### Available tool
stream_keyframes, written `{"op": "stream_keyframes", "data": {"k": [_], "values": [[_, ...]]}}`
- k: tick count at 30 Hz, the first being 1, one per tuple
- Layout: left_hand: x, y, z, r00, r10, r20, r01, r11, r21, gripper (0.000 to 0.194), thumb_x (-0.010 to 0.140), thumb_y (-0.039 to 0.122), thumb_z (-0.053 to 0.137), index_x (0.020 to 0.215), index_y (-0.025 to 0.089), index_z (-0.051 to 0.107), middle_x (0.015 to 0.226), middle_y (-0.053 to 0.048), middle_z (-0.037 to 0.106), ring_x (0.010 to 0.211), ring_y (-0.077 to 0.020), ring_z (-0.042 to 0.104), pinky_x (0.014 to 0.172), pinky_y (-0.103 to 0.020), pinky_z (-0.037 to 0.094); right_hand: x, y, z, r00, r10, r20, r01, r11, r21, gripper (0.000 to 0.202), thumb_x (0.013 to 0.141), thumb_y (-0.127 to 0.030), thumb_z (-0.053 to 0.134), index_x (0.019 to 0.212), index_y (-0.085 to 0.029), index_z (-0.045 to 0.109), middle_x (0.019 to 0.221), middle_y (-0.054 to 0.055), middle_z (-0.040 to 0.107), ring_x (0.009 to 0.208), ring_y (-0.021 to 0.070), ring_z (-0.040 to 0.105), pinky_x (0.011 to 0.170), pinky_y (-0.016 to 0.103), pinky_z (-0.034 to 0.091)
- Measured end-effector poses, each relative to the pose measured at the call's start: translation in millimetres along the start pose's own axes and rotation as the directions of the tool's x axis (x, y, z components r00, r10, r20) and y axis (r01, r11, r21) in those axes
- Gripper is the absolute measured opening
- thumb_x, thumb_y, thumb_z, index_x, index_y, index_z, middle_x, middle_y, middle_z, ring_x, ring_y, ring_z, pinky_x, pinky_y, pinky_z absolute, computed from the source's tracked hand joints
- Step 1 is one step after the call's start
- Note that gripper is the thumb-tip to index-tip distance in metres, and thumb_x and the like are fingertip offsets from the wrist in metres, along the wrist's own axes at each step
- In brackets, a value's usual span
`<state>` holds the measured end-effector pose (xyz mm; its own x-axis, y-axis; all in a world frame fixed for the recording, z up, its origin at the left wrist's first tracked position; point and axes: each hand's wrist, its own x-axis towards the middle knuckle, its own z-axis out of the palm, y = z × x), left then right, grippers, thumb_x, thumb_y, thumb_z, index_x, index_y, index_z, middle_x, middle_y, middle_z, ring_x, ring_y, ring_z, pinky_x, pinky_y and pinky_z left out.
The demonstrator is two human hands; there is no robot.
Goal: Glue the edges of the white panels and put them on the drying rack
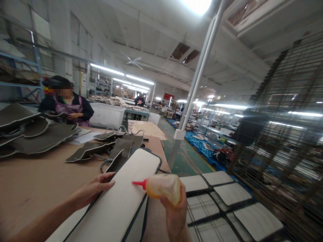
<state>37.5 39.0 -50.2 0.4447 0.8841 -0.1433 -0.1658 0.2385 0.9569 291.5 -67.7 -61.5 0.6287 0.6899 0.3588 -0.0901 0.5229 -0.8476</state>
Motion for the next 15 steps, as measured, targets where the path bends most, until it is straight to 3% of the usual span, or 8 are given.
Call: {"op": "stream_keyframes", "data": {"k": [3,5,10,13,15], "values": [[3.9,-0.9,-2.6,0.999,0.028,-0.029,-0.027,1.0,0.008,0.048,0.054,0.037,0.085,0.096,0.016,0.075,0.09,-0.006,0.078,0.08,-0.0234,0.07,0.073,-0.029,0.052,-17.8,9.1,2.4,0.992,0.06,0.111,-0.062,0.998,0.018,0.059,0.043,-0.029,0.088,0.099,-0.025,0.068,0.087,0.005,0.074,0.077,0.0288,0.069,0.061,0.036,0.059],[4.9,-1.5,-2.9,0.998,0.054,-0.019,-0.054,0.998,0.029,0.046,0.056,0.038,0.084,0.095,0.016,0.075,0.09,-0.006,0.078,0.08,-0.0234,0.07,0.074,-0.029,0.051,-17.0,10.1,7.9,0.988,0.069,0.14,-0.074,0.997,0.033,0.059,0.043,-0.026,0.087,0.099,-0.025,0.068,0.087,0.005,0.075,0.075,0.0283,0.07,0.06,0.036,0.059],[0.7,5.4,5.3,0.996,0.079,0.046,-0.083,0.994,0.075,0.045,0.059,0.036,0.081,0.099,0.016,0.075,0.094,-0.005,0.078,0.08,-0.0218,0.069,0.072,-0.028,0.051,13.0,-4.3,31.1,0.998,-0.032,0.047,0.03,0.999,0.04,0.066,0.045,-0.025,0.089,0.104,-0.022,0.061,0.089,0.002,0.072,0.078,0.0219,0.067,0.066,0.031,0.057],[2.1,8.8,2.4,0.998,0.065,0.018,-0.066,0.996,0.057,0.052,0.054,0.039,0.084,0.099,0.014,0.075,0.09,-0.006,0.078,0.076,-0.0229,0.069,0.069,-0.029,0.051,-10.6,5.6,34.3,0.979,0.055,0.194,-0.069,0.995,0.065,0.069,0.045,-0.033,0.089,0.108,-0.022,0.062,0.091,0.004,0.074,0.078,0.0255,0.069,0.065,0.033,0.057],[4.2,7.7,-4.4,0.997,0.067,-0.024,-0.065,0.996,0.054,0.056,0.052,0.041,0.085,0.099,0.013,0.074,0.09,-0.008,0.078,0.078,-0.0246,0.069,0.07,-0.031,0.051,-31.8,14.9,30.8,0.95,0.135,0.281,-0.172,0.979,0.11,0.07,0.04,-0.043,0.09,0.103,-0.022,0.067,0.083,0.004,0.075,0.069,0.0283,0.07,0.058,0.035,0.057]]}}
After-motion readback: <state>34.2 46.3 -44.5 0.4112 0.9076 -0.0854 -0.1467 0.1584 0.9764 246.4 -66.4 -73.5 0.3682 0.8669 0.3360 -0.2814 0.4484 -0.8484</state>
